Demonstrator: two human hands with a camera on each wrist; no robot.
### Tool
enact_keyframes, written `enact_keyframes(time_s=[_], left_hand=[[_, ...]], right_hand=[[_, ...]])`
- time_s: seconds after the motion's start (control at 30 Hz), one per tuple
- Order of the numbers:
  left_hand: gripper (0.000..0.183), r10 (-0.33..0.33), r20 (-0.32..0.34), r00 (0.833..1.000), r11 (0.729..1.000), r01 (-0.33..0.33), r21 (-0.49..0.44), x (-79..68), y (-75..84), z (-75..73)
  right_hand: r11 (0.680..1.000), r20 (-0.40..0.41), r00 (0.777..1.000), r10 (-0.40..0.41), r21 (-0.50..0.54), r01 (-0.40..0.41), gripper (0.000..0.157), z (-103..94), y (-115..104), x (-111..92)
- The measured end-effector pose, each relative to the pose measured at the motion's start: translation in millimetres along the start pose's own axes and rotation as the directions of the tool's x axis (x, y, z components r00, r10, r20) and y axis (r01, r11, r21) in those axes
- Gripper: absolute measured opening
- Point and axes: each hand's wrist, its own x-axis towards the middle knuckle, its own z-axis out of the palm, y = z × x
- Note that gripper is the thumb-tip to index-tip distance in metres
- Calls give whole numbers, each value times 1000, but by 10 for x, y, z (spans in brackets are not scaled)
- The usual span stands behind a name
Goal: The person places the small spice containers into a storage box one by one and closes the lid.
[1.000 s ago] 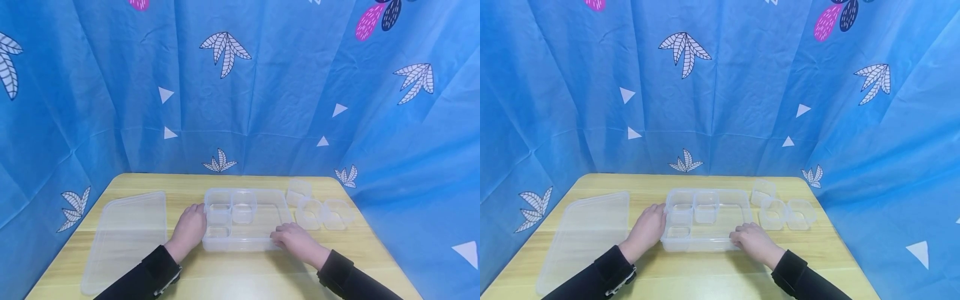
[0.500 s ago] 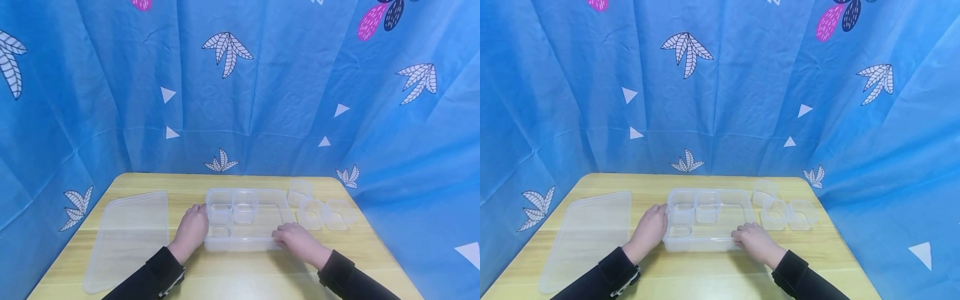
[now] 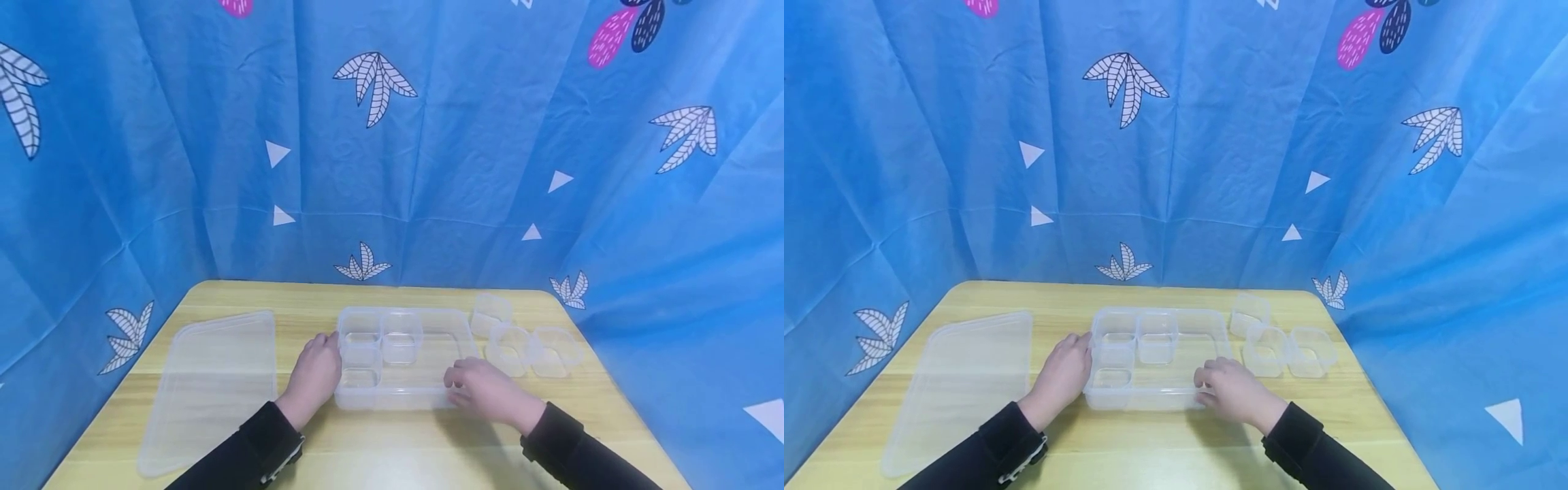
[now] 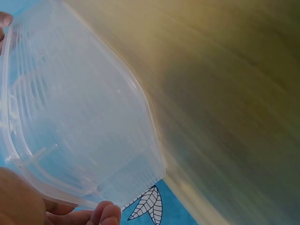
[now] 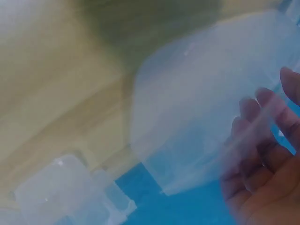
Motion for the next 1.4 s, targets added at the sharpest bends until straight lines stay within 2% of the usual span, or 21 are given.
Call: enact_keyframes(time_s=[0.3, 0.6, 0.83, 1.0, 1.13, 1.4], left_hand=[[31, -7, -13, 1000, 1000, 7, -22, 10, 2, 5], [30, 6, -35, 999, 1000, -7, -1, 8, -12, 19], [30, 39, -50, 998, 998, -37, 41, 11, -15, 32], [30, 21, -34, 999, 999, -20, 28, 5, -17, 33], [30, -3, -15, 1000, 1000, 3, 2, -3, -12, 24], [31, -3, -10, 1000, 1000, 3, -8, -8, -3, 9]], right_hand=[[997, -56, 996, 76, 26, -75, 5, -282, 96, 27], [991, -122, 983, 136, 0, -137, 6, -382, 301, -77], [978, -144, 969, 199, -36, -206, 9, -403, 429, -163], [962, -134, 956, 262, -38, -269, 8, -395, 515, -219], [958, -139, 951, 275, -48, -284, 9, -358, 583, -254], [948, -126, 946, 298, -79, -309, 10, -284, 696, -324]])
